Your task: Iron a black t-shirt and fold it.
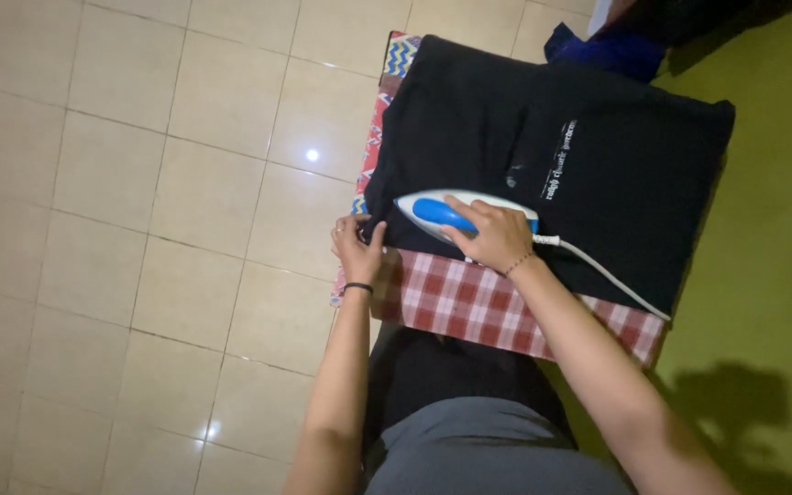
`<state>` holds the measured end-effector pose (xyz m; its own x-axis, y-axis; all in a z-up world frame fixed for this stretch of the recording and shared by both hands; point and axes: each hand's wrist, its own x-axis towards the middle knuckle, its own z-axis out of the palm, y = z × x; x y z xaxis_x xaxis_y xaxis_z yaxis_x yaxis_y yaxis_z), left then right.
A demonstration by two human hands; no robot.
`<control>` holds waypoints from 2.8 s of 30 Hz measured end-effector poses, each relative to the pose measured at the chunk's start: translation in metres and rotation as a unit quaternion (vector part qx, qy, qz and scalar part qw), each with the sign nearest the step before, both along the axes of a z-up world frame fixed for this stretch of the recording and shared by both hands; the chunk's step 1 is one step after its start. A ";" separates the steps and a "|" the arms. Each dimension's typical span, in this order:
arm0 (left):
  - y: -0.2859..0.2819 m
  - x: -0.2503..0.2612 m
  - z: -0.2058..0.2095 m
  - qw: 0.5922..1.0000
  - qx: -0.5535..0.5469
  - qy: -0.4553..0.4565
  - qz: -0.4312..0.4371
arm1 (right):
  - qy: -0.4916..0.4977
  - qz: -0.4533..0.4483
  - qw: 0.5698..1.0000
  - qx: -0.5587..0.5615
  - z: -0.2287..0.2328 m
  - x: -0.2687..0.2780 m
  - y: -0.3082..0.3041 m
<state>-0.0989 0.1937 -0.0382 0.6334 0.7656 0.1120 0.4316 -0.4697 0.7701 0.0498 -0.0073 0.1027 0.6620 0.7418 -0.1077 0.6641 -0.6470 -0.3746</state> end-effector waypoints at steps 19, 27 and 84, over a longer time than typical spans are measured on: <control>0.030 -0.021 -0.028 0.989 -0.129 0.039 -0.053 | -0.057 0.040 0.998 0.007 -0.012 -0.022 0.034; 0.051 -0.015 -0.020 0.986 -0.004 0.097 -0.138 | -0.023 -0.023 0.999 -0.031 -0.019 0.005 -0.030; -0.073 0.084 0.057 0.754 0.195 0.004 -0.627 | 0.127 -0.331 0.933 -0.058 0.006 -0.094 -0.264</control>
